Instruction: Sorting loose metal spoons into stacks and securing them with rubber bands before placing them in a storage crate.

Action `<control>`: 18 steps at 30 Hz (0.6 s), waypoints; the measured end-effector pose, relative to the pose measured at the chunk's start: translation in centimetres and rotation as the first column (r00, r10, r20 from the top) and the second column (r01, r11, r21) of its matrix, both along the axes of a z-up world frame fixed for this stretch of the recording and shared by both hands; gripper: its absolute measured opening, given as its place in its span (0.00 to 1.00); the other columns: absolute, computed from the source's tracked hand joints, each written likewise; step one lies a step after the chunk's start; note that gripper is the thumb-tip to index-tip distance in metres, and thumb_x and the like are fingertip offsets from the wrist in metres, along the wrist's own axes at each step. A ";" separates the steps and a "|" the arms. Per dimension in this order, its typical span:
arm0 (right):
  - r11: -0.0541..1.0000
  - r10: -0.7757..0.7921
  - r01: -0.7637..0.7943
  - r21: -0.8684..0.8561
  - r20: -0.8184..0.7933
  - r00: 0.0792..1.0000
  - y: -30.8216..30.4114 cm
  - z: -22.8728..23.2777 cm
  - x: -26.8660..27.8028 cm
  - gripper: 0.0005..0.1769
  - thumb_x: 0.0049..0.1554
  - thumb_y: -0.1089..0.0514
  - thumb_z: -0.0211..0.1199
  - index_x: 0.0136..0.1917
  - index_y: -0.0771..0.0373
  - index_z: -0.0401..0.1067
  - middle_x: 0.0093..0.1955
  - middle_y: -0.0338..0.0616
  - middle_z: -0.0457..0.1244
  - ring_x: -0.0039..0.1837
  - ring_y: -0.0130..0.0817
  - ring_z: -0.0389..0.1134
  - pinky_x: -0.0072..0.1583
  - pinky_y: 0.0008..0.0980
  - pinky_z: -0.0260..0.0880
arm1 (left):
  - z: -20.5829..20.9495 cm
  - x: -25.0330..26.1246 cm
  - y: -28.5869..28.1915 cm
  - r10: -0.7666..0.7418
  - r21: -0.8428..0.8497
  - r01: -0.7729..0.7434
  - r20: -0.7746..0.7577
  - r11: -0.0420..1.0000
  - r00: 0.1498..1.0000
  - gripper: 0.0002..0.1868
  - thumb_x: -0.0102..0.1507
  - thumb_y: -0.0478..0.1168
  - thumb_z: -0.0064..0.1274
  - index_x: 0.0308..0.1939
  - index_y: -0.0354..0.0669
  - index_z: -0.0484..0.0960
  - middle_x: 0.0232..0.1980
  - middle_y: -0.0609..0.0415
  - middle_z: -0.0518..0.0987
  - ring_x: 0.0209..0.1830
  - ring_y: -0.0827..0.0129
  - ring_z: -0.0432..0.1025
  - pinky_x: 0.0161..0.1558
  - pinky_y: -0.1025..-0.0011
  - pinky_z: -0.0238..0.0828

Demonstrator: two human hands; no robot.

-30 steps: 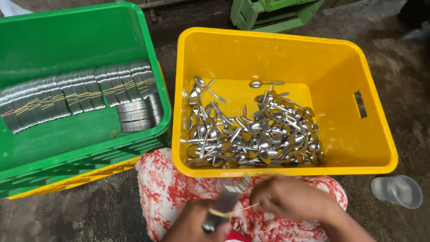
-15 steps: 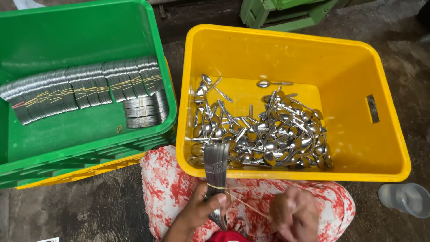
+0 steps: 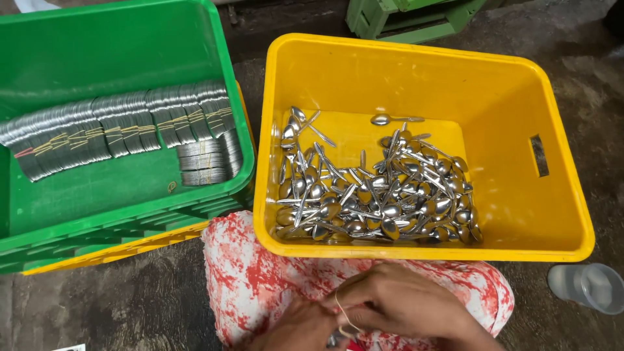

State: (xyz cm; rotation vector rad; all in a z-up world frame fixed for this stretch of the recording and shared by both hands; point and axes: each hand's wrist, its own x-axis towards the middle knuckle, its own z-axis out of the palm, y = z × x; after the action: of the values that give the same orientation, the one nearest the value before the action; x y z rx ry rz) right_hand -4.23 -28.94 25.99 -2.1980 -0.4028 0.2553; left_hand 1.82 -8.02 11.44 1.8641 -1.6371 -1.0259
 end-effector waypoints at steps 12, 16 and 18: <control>0.947 -0.321 0.314 -0.066 -0.185 0.929 -0.8 -5.8 -8.0 0.09 0.58 0.55 0.64 0.53 0.48 0.79 0.65 0.28 0.65 0.61 0.26 0.62 0.67 0.30 0.52 | 0.5 1.2 4.5 0.410 0.114 -0.532 -0.775 0.839 0.481 0.35 0.60 0.58 0.56 0.57 0.33 0.68 0.47 0.48 0.81 0.37 0.72 0.76 0.43 0.71 0.75; 0.943 0.031 -0.079 0.324 0.150 0.988 1.6 -2.1 -4.9 0.13 0.63 0.63 0.57 0.35 0.66 0.66 0.44 0.48 0.67 0.54 0.41 0.71 0.64 0.47 0.64 | 1.2 1.0 2.2 0.144 0.000 -0.436 -0.944 0.900 0.296 0.13 0.59 0.45 0.55 0.40 0.38 0.76 0.31 0.55 0.75 0.29 0.71 0.67 0.36 0.71 0.63; 0.872 -0.030 -0.091 0.480 0.239 0.971 2.4 -4.6 -6.0 0.13 0.63 0.67 0.57 0.36 0.69 0.65 0.37 0.52 0.65 0.44 0.48 0.73 0.51 0.46 0.79 | 0.9 0.5 2.3 0.122 0.015 -0.436 -0.968 0.900 0.218 0.13 0.59 0.45 0.56 0.34 0.39 0.74 0.27 0.54 0.74 0.25 0.69 0.67 0.33 0.70 0.63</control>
State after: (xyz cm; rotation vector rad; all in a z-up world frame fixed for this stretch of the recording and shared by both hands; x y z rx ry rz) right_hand -10.20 -26.53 21.39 -1.7215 -0.5685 -0.0960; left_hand 2.31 -5.76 12.39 0.8407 -0.5544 -1.2819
